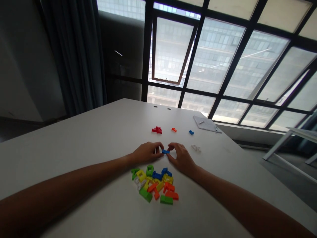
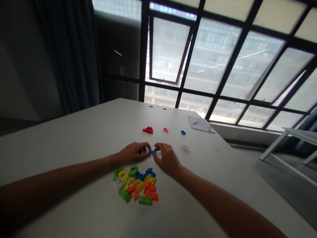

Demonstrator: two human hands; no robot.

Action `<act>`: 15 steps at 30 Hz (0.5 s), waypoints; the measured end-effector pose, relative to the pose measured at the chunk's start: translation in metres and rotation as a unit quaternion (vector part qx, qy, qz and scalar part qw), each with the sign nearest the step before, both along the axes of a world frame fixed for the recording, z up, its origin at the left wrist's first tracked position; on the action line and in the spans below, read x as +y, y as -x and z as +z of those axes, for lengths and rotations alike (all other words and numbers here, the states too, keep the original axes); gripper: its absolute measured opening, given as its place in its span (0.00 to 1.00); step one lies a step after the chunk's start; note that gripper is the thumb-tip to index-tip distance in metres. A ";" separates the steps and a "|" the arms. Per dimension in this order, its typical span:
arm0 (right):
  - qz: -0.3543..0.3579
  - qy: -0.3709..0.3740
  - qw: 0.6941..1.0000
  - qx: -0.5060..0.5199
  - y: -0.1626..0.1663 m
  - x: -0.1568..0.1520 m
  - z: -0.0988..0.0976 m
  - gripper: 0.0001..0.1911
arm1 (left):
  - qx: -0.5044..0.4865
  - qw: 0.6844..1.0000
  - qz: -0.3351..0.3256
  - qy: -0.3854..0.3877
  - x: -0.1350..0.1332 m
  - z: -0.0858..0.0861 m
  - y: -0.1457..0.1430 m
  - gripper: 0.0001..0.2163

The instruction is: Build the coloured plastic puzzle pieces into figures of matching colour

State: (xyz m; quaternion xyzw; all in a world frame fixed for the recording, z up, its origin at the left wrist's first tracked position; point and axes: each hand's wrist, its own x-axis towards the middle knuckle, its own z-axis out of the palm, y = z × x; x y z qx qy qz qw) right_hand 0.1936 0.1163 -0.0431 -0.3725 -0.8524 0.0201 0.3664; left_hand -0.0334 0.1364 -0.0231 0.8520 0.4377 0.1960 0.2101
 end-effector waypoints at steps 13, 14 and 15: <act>0.007 -0.031 0.999 -0.020 0.001 -0.003 0.001 0.18 | -0.015 1.000 -0.004 0.002 -0.001 -0.001 0.000 0.14; 0.005 -0.031 0.999 -0.022 0.001 -0.003 0.000 0.18 | -0.014 1.000 -0.004 0.003 -0.001 -0.001 0.000 0.14; 0.004 -0.031 0.999 -0.023 0.001 -0.003 0.000 0.18 | -0.015 1.000 -0.003 0.004 -0.001 -0.001 0.000 0.14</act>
